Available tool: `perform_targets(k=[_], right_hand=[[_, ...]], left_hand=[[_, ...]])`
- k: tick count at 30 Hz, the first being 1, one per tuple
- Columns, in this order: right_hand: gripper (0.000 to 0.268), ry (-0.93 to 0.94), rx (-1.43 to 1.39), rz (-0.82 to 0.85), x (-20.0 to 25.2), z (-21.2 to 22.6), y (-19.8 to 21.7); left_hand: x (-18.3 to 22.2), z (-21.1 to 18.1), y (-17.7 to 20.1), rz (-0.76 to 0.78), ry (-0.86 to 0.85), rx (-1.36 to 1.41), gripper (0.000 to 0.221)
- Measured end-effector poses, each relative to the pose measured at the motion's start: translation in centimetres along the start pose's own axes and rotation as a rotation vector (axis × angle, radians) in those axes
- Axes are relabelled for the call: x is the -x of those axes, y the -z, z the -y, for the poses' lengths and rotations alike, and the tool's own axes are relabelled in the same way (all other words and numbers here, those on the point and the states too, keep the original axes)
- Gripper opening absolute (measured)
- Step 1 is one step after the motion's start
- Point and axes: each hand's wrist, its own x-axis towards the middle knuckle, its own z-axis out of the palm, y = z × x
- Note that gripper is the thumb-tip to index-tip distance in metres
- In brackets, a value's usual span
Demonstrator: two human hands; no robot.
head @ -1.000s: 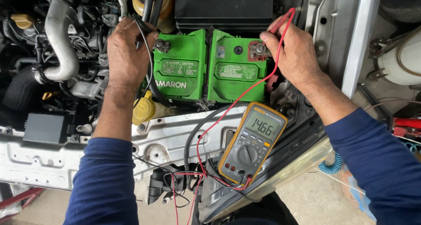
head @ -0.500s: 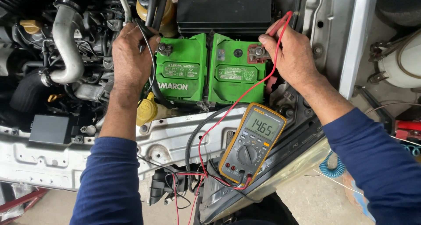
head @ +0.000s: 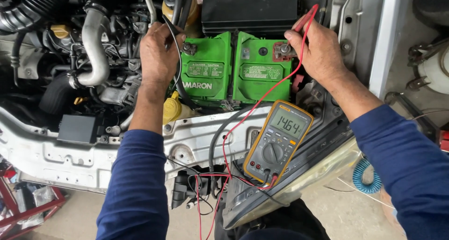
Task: The person uses a multimeter to measure the voltage across a car battery while it is installed in the engine bay, then takes a photo of the multimeter reading with a smartphone.
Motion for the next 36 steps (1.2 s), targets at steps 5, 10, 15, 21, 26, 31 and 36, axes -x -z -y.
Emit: perform_targets(k=[5, 10, 15, 21, 26, 31, 36], right_hand=[[0.014, 0.004, 0.013, -0.009, 0.0, 0.0, -0.1], [0.018, -0.056, 0.045, -0.02, 0.0, 0.3, 0.0], [0.016, -0.008, 0.049, -0.029, -0.1, 0.2, 0.0], [0.016, -0.007, 0.04, -0.041, 0.0, 0.1, -0.2], [0.016, -0.028, 0.022, -0.019, 0.2, 0.7, 0.1], [0.016, -0.034, 0.04, -0.02, 0.0, 0.6, 0.1], [0.016, -0.04, 0.027, -0.026, -0.1, 0.7, 0.1]], left_hand=[[0.0, 0.5, -0.2, -0.002, 0.001, -0.045, 0.013], [0.0, 0.0, 0.0, -0.008, -0.03, -0.03, 0.011], [0.0, -0.1, 0.0, -0.009, 0.019, -0.019, 0.01], [0.0, 0.0, 0.0, -0.021, 0.0, -0.012, 0.009], [0.2, -0.1, -0.1, -0.012, 0.041, -0.027, 0.009], [-0.1, -0.1, 0.0, -0.011, 0.048, -0.01, 0.012], [-0.1, 0.2, -0.2, -0.026, 0.031, 0.0, 0.01]])
